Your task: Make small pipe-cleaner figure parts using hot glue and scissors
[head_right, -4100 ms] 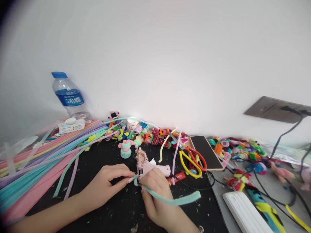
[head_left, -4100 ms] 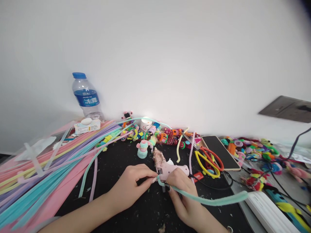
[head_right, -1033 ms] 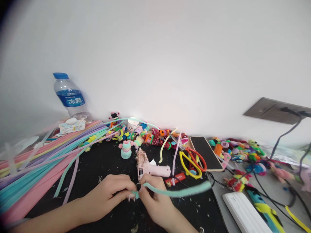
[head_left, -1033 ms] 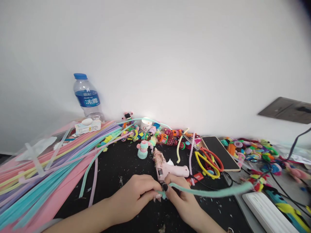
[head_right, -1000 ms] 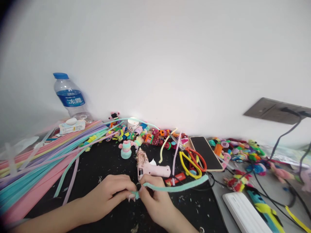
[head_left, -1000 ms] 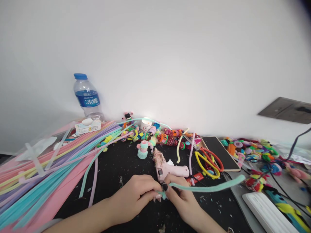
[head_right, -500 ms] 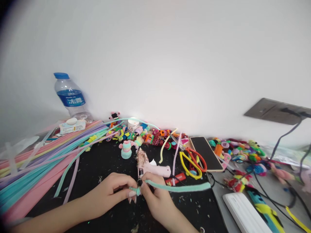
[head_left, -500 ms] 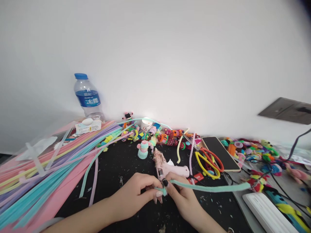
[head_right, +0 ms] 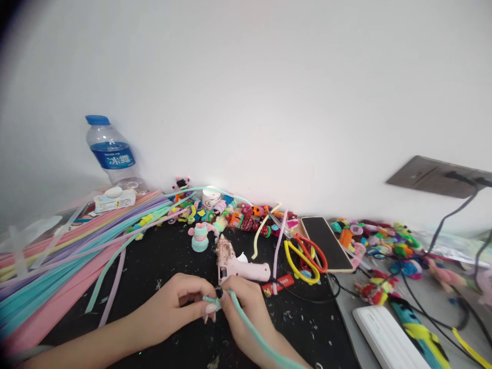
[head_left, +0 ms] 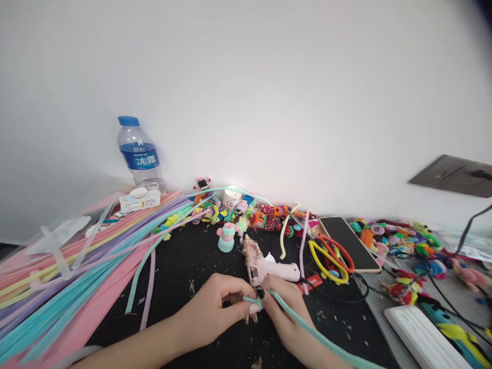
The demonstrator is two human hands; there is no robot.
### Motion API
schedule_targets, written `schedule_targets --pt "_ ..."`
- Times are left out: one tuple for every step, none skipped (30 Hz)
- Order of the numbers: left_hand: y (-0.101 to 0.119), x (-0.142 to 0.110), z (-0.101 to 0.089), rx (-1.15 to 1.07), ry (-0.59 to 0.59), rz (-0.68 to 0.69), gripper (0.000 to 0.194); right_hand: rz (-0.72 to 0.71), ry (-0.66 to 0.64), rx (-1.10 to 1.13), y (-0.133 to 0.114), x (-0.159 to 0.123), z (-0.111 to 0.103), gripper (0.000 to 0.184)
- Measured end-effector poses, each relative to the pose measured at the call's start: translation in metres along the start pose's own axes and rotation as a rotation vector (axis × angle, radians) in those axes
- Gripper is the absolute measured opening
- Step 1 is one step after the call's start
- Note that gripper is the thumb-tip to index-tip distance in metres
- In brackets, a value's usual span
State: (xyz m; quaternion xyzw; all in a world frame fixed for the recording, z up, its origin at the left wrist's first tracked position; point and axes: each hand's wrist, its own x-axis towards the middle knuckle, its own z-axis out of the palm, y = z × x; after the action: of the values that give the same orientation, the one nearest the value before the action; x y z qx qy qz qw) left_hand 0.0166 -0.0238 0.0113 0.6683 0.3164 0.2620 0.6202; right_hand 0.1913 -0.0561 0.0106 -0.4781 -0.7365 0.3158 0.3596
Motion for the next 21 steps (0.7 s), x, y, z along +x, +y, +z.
schedule_targets --pt "-0.0002 -0.0002 0.0000 0.008 0.005 0.005 0.014 -0.008 0.003 -0.004 -0.0004 0.0001 0.0001 0.028" --pt "-0.0003 -0.0005 -0.0001 0.019 0.012 0.010 0.015 -0.016 0.002 -0.005 -0.0007 0.0002 0.0003 0.028" --pt "-0.0001 -0.0007 -0.0003 0.035 0.019 0.017 0.015 -0.020 -0.002 -0.005 -0.0008 0.0001 0.0006 0.028" --pt "0.0003 -0.0010 -0.0006 0.057 0.029 0.026 0.015 -0.024 -0.003 -0.008 -0.0007 -0.0001 0.0009 0.028" --pt "0.0008 -0.0012 -0.0010 0.083 0.039 0.038 0.015 -0.026 -0.001 -0.016 -0.0007 -0.0003 0.0013 0.028" --pt "0.0016 -0.0013 -0.0014 0.112 0.051 0.051 0.015 -0.029 0.003 -0.025 -0.0006 -0.0005 0.0016 0.028" --pt "0.0024 -0.0013 -0.0019 0.142 0.060 0.066 0.014 -0.030 0.007 -0.032 -0.0006 -0.0009 0.0018 0.028" --pt "0.0033 -0.0013 -0.0023 0.169 0.070 0.078 0.014 -0.028 0.016 -0.040 -0.0006 -0.0012 0.0019 0.028" --pt "0.0042 -0.0012 -0.0028 0.193 0.076 0.088 0.014 -0.026 0.029 -0.050 -0.0006 -0.0016 0.0019 0.027" --pt "0.0051 -0.0011 -0.0032 0.214 0.080 0.097 0.014 -0.024 0.040 -0.061 -0.0005 -0.0020 0.0019 0.027" --pt "0.0059 -0.0010 -0.0035 0.230 0.081 0.104 0.014 -0.020 0.046 -0.071 -0.0002 -0.0024 0.0018 0.026" --pt "0.0066 -0.0009 -0.0039 0.241 0.080 0.109 0.014 -0.016 0.046 -0.078 0.0002 -0.0028 0.0018 0.026" --pt "0.0071 -0.0008 -0.0042 0.249 0.079 0.112 0.014 -0.010 0.038 -0.081 0.0009 -0.0031 0.0019 0.027" --pt "0.0075 -0.0008 -0.0045 0.253 0.078 0.115 0.014 -0.006 0.027 -0.080 0.0018 -0.0034 0.0021 0.027" --pt "0.0079 -0.0009 -0.0047 0.256 0.076 0.119 0.014 -0.004 0.019 -0.076 0.0028 -0.0035 0.0025 0.027" --pt "0.0081 -0.0009 -0.0049 0.260 0.076 0.122 0.014 -0.002 0.019 -0.070 0.0038 -0.0036 0.0029 0.026" --pt "0.0082 -0.0010 -0.0051 0.264 0.077 0.123 0.013 -0.003 0.026 -0.067 0.0047 -0.0037 0.0034 0.025" --pt "0.0083 -0.0010 -0.0053 0.268 0.078 0.124 0.013 -0.007 0.036 -0.066 0.0055 -0.0037 0.0039 0.025" --pt "0.0083 -0.0010 -0.0054 0.273 0.078 0.124 0.013 -0.014 0.044 -0.063 0.0061 -0.0037 0.0044 0.024" --pt "0.0083 -0.0010 -0.0056 0.277 0.077 0.124 0.013 -0.020 0.047 -0.056 0.0065 -0.0036 0.0047 0.024" --pt "0.0082 -0.0010 -0.0057 0.281 0.078 0.124 0.013 -0.023 0.050 -0.049 0.0067 -0.0034 0.0049 0.023"
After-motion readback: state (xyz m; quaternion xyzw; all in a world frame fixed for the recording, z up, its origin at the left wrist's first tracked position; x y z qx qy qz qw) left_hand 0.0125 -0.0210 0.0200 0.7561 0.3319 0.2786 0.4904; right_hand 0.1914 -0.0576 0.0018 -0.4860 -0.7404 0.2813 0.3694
